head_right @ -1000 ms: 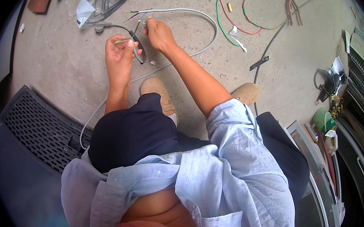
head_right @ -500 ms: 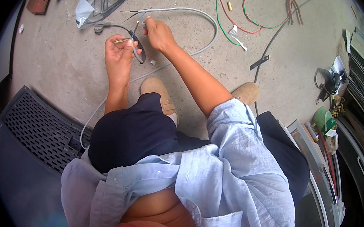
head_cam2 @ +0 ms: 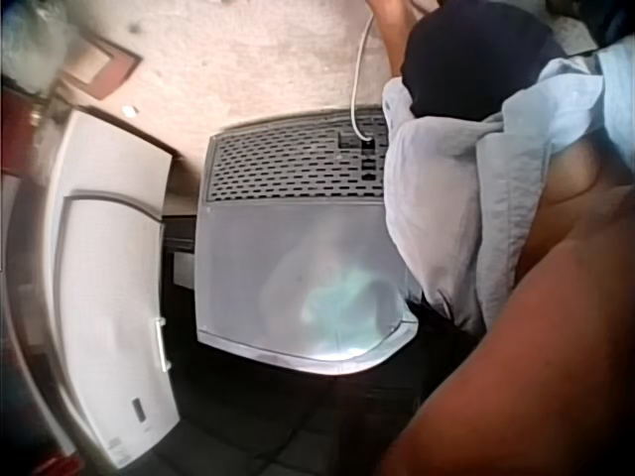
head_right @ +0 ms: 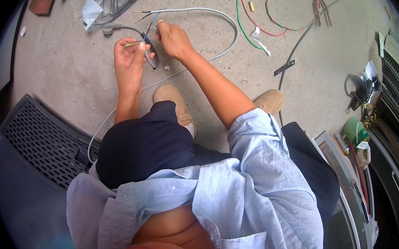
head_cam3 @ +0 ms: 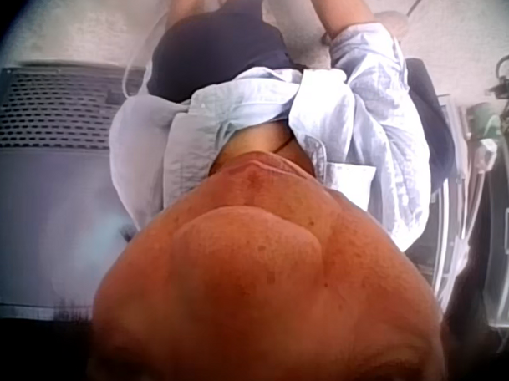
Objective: The person prepares and joins multiple electrical wires by hand, eventually wrapping the connection with tape.
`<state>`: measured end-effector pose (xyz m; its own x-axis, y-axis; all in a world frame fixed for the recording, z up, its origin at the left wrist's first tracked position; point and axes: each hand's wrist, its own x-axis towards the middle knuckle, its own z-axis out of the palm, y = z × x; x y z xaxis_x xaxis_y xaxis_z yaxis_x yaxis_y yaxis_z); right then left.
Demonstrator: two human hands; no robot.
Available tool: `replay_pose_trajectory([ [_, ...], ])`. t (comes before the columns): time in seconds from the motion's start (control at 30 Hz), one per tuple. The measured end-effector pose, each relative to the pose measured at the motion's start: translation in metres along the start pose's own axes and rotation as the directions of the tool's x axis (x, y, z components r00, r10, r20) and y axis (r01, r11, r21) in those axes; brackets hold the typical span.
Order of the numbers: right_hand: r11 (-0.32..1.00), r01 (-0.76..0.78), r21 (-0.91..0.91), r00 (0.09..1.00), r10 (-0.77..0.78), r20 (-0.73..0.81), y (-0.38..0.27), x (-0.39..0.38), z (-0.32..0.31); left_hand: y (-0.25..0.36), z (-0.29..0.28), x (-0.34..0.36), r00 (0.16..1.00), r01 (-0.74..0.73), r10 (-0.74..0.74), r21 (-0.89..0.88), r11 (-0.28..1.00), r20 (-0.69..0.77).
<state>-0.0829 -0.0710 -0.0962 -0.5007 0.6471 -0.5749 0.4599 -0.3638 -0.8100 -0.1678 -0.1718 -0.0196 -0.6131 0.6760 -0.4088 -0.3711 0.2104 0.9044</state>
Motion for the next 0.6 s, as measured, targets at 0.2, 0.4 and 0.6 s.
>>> replay_pose_trajectory([
  [0.2, 1.000, 0.022, 0.011, 1.000, -0.022, 0.015, -0.001, -0.003, -0.001, 0.001, 0.001, 0.000, 1.000, -0.001, 0.001, 0.006, 1.000, -0.002],
  [0.4, 0.995, 0.049, 0.086, 0.998, -0.052, 0.028, 0.000, -0.008, 0.001, 0.001, -0.001, -0.001, 1.000, -0.009, 0.009, 0.003, 1.000, -0.008],
  [0.6, 0.989, 0.074, 0.126, 0.995, -0.082, 0.064, 0.002, -0.011, 0.001, 0.001, -0.001, -0.001, 1.000, -0.001, 0.002, 0.001, 1.000, -0.011],
])
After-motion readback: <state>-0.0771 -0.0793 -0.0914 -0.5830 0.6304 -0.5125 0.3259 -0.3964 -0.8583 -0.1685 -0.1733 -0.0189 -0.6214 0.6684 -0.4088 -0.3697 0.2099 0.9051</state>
